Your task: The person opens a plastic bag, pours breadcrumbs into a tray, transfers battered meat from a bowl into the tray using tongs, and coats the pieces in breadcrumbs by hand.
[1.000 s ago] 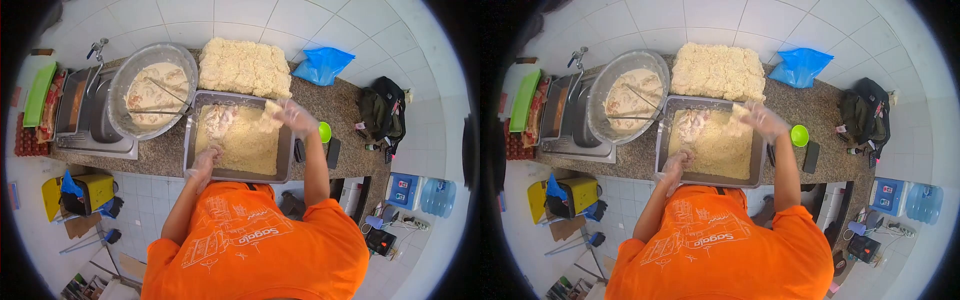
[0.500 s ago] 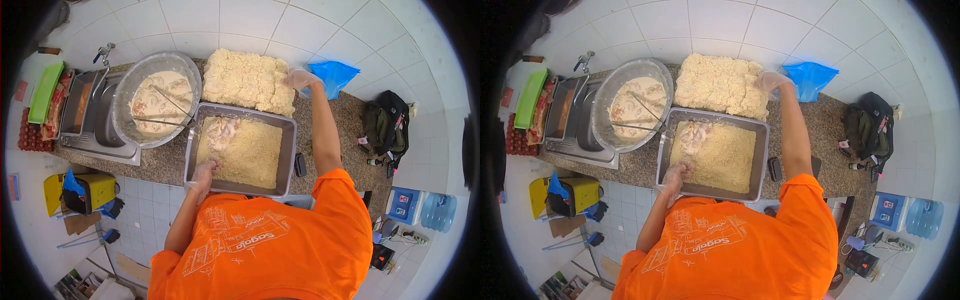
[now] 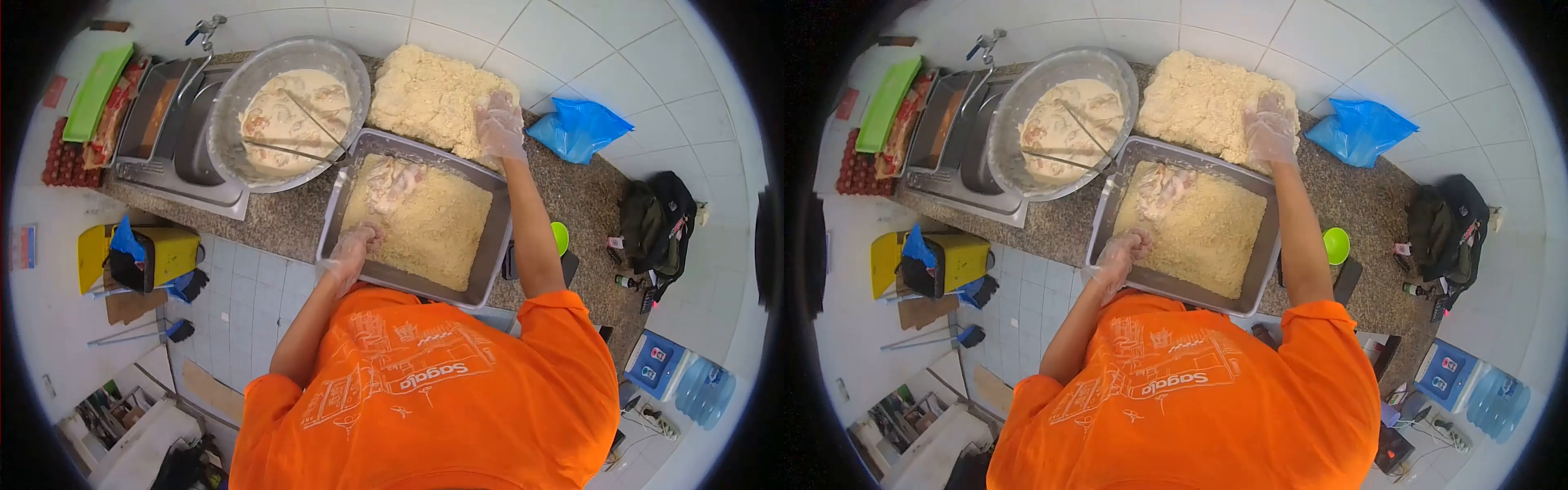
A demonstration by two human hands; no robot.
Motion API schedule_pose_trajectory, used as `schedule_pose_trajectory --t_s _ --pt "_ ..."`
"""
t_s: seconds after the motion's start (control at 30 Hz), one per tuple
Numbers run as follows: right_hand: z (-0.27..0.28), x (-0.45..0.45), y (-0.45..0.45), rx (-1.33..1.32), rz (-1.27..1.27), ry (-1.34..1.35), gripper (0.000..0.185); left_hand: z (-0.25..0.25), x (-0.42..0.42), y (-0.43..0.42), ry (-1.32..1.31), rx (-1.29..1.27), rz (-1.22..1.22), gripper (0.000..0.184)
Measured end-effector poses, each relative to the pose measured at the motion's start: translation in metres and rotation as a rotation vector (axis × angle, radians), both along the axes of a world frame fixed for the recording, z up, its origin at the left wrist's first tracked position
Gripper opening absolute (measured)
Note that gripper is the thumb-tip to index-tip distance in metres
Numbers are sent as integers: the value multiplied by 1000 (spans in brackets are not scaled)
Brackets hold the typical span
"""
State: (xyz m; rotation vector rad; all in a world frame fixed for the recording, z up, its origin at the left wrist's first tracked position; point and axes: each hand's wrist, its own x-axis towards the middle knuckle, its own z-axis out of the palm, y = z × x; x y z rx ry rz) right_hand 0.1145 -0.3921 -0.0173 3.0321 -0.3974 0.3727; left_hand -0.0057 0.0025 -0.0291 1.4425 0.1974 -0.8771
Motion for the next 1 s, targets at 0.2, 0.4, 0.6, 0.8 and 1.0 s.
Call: schedule_pose_trajectory --t_s 0.2,0.4,0.6,0.8,1.0 --pt "37 -39 43 -123 -23 -325 53 15 3 1 6 -29 83 21" --pt "-28 -166 174 178 34 60 38 6 0 26 -146 -30 195 22" --pt "46 -192 195 659 63 547 41 17 -5 25 -195 -25 161 20" --pt "-6 -118 177 823 -215 -15 41 11 0 24 -158 -134 161 23" --pt "-73 -72 162 805 -123 63 34 8 6 23 -112 -141 200 22"
